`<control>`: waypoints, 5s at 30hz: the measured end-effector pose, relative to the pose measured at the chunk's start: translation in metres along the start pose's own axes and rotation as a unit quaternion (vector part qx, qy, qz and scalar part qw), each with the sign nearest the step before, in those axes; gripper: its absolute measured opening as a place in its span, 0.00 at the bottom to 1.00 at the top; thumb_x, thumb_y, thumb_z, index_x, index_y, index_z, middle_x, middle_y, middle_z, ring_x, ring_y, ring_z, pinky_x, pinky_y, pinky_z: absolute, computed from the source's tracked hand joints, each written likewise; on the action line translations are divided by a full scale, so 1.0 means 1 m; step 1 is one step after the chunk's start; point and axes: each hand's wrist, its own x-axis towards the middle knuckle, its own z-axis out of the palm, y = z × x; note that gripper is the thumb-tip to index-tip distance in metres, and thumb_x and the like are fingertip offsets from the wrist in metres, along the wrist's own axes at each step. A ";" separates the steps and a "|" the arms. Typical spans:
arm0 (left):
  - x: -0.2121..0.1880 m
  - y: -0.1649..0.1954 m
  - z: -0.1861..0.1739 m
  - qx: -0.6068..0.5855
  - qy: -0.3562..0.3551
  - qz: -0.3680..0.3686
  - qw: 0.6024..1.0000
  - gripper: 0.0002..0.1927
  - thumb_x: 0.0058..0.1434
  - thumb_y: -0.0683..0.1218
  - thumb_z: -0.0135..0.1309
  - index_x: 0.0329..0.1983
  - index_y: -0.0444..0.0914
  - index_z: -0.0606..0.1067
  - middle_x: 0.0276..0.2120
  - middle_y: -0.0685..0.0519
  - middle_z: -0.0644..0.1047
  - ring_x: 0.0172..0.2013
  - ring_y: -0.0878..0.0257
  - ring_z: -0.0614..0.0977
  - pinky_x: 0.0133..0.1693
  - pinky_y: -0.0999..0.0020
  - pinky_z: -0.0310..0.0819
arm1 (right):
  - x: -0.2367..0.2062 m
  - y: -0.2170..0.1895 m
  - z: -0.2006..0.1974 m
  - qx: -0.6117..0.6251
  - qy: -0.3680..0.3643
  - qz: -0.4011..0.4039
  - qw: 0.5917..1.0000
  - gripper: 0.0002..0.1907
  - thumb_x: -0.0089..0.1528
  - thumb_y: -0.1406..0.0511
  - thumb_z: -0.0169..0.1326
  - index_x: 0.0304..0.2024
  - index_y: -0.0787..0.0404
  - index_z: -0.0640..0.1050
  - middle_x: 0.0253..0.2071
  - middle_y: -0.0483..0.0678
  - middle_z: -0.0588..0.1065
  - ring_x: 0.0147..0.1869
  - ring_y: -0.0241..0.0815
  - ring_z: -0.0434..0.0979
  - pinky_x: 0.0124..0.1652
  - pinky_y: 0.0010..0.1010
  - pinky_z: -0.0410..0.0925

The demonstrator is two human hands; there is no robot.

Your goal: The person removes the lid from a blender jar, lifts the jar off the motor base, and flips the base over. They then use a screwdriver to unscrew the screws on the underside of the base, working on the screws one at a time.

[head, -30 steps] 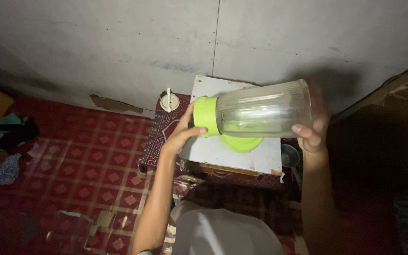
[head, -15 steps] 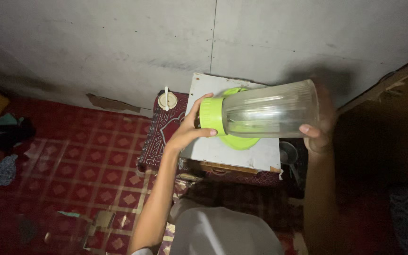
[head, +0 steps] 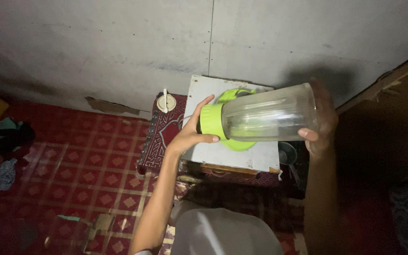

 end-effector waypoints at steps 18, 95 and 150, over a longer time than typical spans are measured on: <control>-0.008 -0.015 -0.007 -0.008 -0.008 0.007 1.000 0.65 0.39 0.65 0.69 0.77 0.47 0.49 0.72 0.40 0.61 0.72 0.44 0.59 0.69 0.47 0.50 | -0.003 0.003 0.005 0.043 -0.022 0.018 0.999 0.51 0.47 0.61 0.60 0.74 0.66 0.65 0.69 0.55 0.67 0.71 0.51 0.69 0.71 0.41 0.65; -0.048 -0.085 -0.013 0.251 0.064 -0.059 0.964 0.62 0.35 0.52 0.77 0.72 0.36 0.57 0.70 0.38 0.61 0.72 0.45 0.60 0.70 0.55 0.54 | -0.046 0.027 -0.039 -0.044 0.042 -0.027 0.998 0.59 0.59 0.38 0.65 0.78 0.66 0.59 0.71 0.53 0.65 0.72 0.46 0.71 0.69 0.42 0.70; -0.144 -0.109 -0.075 -0.140 -0.008 -0.270 0.953 0.26 0.72 0.59 0.43 0.61 0.36 0.75 0.49 0.50 0.79 0.45 0.63 0.82 0.45 0.64 0.79 | -0.198 -0.106 0.311 -0.370 0.216 0.320 0.845 0.72 0.37 0.59 0.75 0.78 0.53 0.50 0.63 0.59 0.63 0.69 0.57 0.64 0.66 0.48 0.60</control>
